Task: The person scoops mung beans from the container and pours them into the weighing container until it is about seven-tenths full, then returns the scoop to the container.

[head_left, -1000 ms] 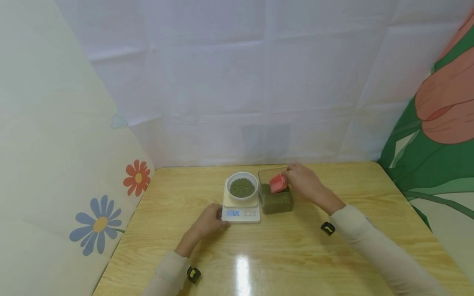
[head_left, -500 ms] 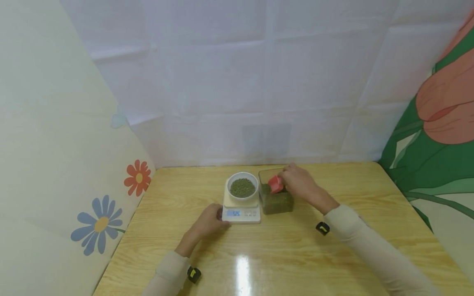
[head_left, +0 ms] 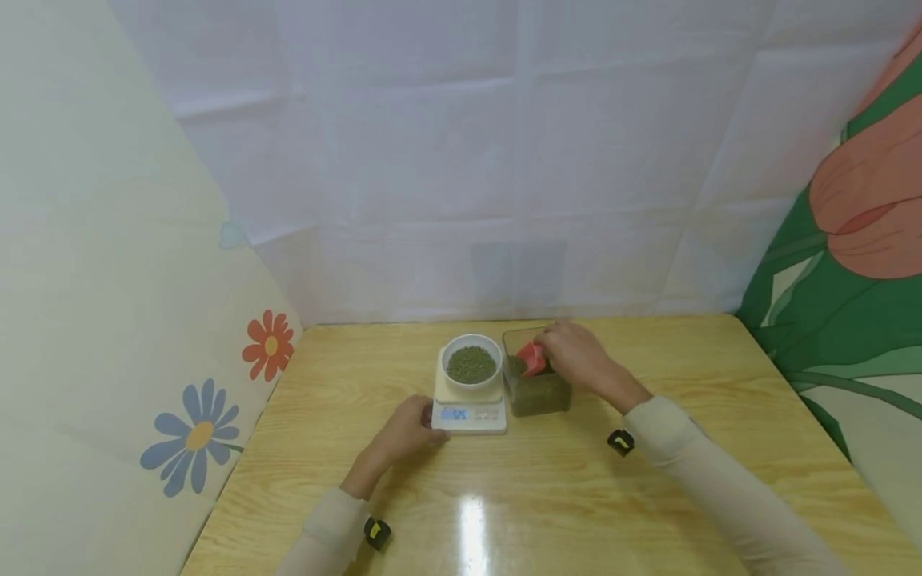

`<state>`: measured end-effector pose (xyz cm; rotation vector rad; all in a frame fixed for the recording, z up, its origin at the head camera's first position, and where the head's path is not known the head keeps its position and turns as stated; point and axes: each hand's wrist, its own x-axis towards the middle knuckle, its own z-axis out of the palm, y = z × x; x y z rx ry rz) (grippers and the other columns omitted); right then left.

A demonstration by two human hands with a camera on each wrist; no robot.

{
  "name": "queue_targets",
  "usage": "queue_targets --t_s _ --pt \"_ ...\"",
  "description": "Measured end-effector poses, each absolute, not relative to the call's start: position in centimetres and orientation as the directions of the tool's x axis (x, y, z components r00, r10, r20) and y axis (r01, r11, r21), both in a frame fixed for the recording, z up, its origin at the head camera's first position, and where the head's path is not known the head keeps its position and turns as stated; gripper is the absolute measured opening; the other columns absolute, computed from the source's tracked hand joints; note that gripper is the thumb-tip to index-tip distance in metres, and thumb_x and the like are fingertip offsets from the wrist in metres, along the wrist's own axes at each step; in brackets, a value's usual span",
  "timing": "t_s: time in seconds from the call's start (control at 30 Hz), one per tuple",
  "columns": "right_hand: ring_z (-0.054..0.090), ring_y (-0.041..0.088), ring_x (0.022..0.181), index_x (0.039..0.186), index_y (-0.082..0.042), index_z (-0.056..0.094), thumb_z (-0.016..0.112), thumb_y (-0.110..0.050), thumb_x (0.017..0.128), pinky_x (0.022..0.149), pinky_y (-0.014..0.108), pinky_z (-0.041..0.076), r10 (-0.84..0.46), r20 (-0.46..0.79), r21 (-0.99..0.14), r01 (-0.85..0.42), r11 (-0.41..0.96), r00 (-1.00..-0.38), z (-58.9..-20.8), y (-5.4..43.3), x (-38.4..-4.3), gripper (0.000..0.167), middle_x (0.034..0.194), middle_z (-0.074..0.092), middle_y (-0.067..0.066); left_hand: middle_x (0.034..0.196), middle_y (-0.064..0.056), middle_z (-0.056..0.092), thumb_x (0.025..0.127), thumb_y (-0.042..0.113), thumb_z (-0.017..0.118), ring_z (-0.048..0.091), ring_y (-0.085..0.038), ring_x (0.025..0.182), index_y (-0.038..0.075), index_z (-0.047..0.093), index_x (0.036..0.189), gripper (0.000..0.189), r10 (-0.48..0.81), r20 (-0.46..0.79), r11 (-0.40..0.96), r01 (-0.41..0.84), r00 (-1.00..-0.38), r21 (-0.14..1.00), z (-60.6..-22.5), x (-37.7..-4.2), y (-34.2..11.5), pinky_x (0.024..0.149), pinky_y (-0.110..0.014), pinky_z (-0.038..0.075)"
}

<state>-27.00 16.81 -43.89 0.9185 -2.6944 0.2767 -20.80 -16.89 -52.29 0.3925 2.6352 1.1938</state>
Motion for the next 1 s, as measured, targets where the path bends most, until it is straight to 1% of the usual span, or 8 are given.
queue_targets --t_s 0.2,0.4,0.47,0.7,0.87,1.0 --pt "0.068 0.033 0.092 0.105 0.000 0.079 0.074 0.001 0.091 0.085 0.049 0.060 -0.546 0.301 -0.157 -0.606 0.780 -0.782 -44.05 17.07 -27.10 0.015 0.100 0.078 0.015 0.102 -0.010 0.070 0.083 0.008 0.087 0.065 -0.018 0.087 -0.004 0.070 0.117 0.040 0.334 -0.089 0.634 0.154 -0.938 0.757 -52.38 -20.81 -16.99 0.078 -0.032 0.061" --pt "0.071 0.037 0.101 0.109 -0.001 0.079 0.067 0.003 0.094 0.091 0.053 0.060 -0.531 0.303 -0.200 -0.597 0.777 -0.791 -44.29 17.16 -27.33 0.020 0.107 0.079 0.016 0.102 -0.010 0.070 0.083 0.009 0.087 0.065 -0.018 0.087 -0.004 0.070 0.117 0.040 0.331 -0.094 0.637 0.149 -0.939 0.756 -52.44 -20.85 -16.97 0.078 -0.032 0.061" --pt "0.071 0.037 0.103 0.110 -0.001 0.079 0.067 0.002 0.095 0.093 0.054 0.060 -0.526 0.302 -0.213 -0.595 0.775 -0.795 -44.36 17.17 -27.42 0.019 0.109 0.079 0.016 0.102 -0.010 0.070 0.083 0.009 0.087 0.065 -0.019 0.087 -0.004 0.070 0.117 0.040 0.328 -0.096 0.638 0.145 -0.940 0.756 -52.39 -20.81 -16.95 0.079 -0.033 0.061" --pt "0.070 0.038 0.105 0.111 -0.001 0.078 0.069 -0.002 0.097 0.094 0.055 0.059 -0.509 0.309 -0.252 -0.585 0.771 -0.804 -44.28 17.10 -27.48 0.017 0.110 0.079 0.016 0.102 -0.010 0.070 0.083 0.009 0.087 0.065 -0.019 0.088 -0.004 0.071 0.117 0.040 0.326 -0.092 0.642 0.149 -0.941 0.752 -52.30 -20.86 -16.99 0.080 -0.034 0.061" --pt "0.070 0.037 0.103 0.110 -0.001 0.079 0.068 -0.001 0.096 0.092 0.055 0.060 -0.499 0.320 -0.270 -0.583 0.767 -0.805 -44.28 17.17 -27.47 0.017 0.109 0.079 0.016 0.100 -0.009 0.069 0.082 0.009 0.087 0.064 -0.019 0.086 -0.004 0.071 0.116 0.039 0.327 -0.090 0.639 0.151 -0.941 0.754 -52.40 -20.91 -17.01 0.077 -0.032 0.060" --pt "0.069 0.037 0.104 0.111 -0.001 0.078 0.068 -0.001 0.096 0.093 0.056 0.059 -0.494 0.317 -0.289 -0.579 0.762 -0.809 -44.22 17.23 -27.36 0.018 0.110 0.078 0.017 0.099 -0.009 0.070 0.082 0.008 0.087 0.064 -0.018 0.085 -0.004 0.071 0.114 0.038 0.334 -0.082 0.637 0.161 -0.939 0.754 -52.48 -20.96 -17.01 0.075 -0.029 0.059"
